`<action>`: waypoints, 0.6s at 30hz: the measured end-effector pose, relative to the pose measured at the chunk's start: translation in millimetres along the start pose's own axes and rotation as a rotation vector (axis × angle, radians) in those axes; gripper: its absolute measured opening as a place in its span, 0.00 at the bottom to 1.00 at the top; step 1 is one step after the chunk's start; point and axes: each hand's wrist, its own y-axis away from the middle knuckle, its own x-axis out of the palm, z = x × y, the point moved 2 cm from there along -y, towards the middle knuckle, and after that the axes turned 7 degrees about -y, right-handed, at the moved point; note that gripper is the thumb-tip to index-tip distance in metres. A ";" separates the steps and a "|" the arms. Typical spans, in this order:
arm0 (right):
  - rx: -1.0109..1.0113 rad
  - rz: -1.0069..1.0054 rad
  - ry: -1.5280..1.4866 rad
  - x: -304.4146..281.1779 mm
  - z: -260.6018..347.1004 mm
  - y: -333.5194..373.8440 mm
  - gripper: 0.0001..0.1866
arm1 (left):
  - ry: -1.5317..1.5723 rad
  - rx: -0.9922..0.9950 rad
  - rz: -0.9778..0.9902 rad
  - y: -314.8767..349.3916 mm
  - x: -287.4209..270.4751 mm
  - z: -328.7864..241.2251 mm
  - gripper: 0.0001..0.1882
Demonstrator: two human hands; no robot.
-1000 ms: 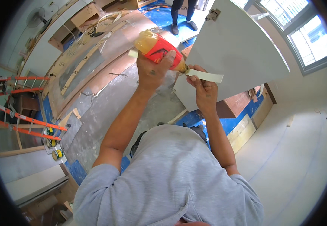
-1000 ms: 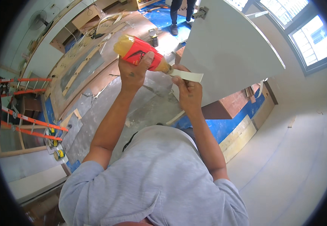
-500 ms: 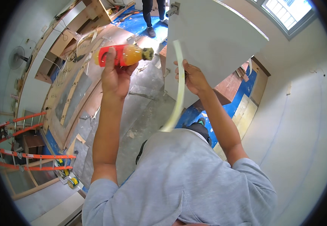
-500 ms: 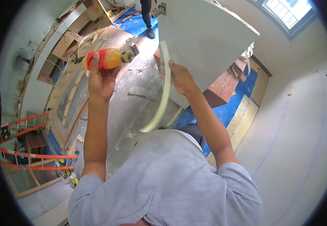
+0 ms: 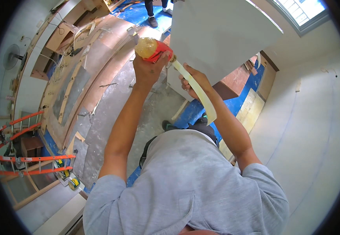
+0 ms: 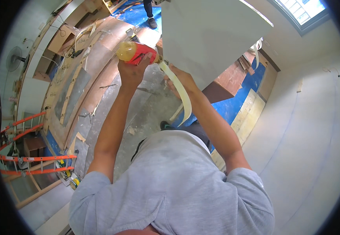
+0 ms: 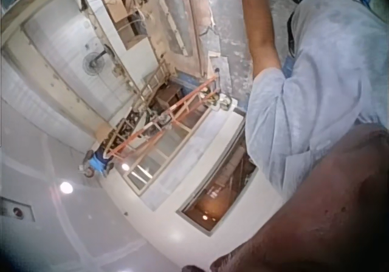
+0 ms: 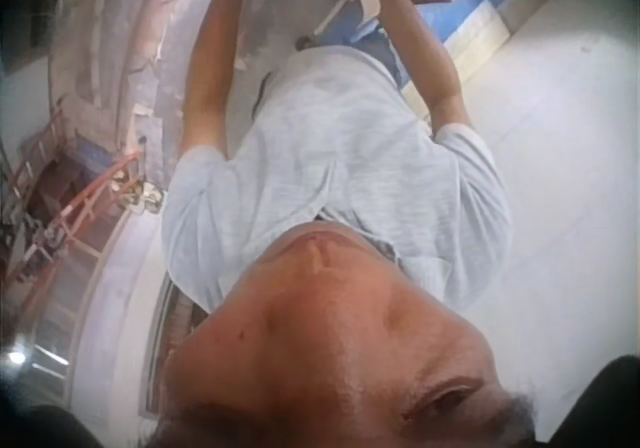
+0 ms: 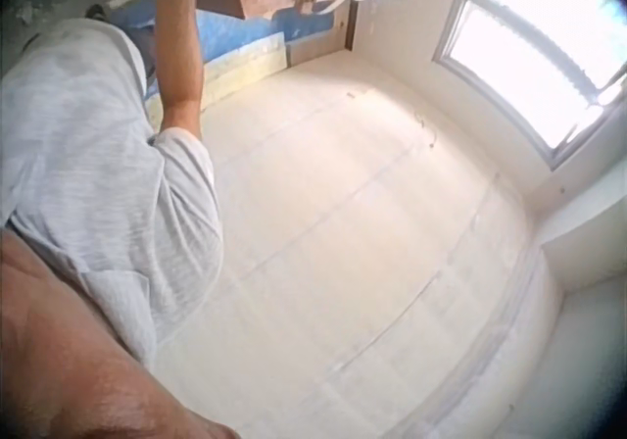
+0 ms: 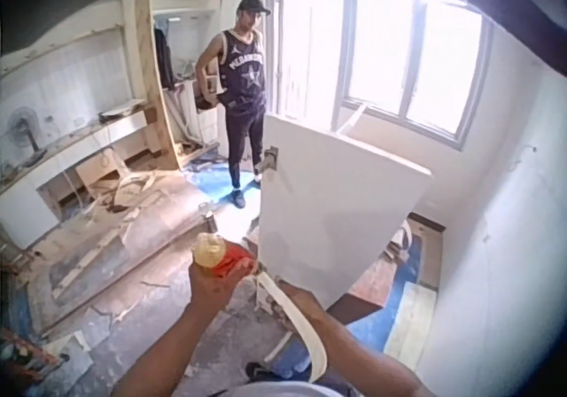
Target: The person applies a strip of edging to the edge of a white board, trims the excess with a pair of shears, uses a file to smooth the edges, applies glue from a bottle, and wipes the edge with a cloth.
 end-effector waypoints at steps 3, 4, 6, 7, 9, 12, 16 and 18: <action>0.005 -0.023 -0.059 0.3 -3.8 3.7 0.15 | -0.175 0.137 0.107 27.0 2.4 -1.9 0.27; -0.012 -0.005 -0.066 -0.5 -2.7 3.8 0.16 | -0.117 0.121 0.091 31.9 5.1 -3.3 0.30; -0.042 0.028 -0.079 -4.1 -3.2 5.4 0.16 | -0.139 0.048 0.067 18.4 -1.5 2.4 0.30; -0.035 0.047 -0.057 -3.1 -4.6 7.6 0.17 | -0.147 0.009 0.056 9.7 -3.5 6.6 0.30; -0.029 0.096 -0.002 5.6 1.4 9.6 0.18 | -0.117 0.098 -0.059 1.0 -4.2 5.4 0.29; 0.002 0.167 0.040 5.9 3.4 10.9 0.17 | -0.165 0.190 -0.138 -4.1 -7.8 3.9 0.28; 0.050 0.146 0.000 17.0 8.4 25.0 0.18 | -0.189 0.129 -0.181 -13.0 -16.4 16.7 0.28; 0.071 0.175 0.042 4.6 1.1 19.8 0.18 | -0.226 0.162 -0.186 -6.7 -9.3 7.9 0.28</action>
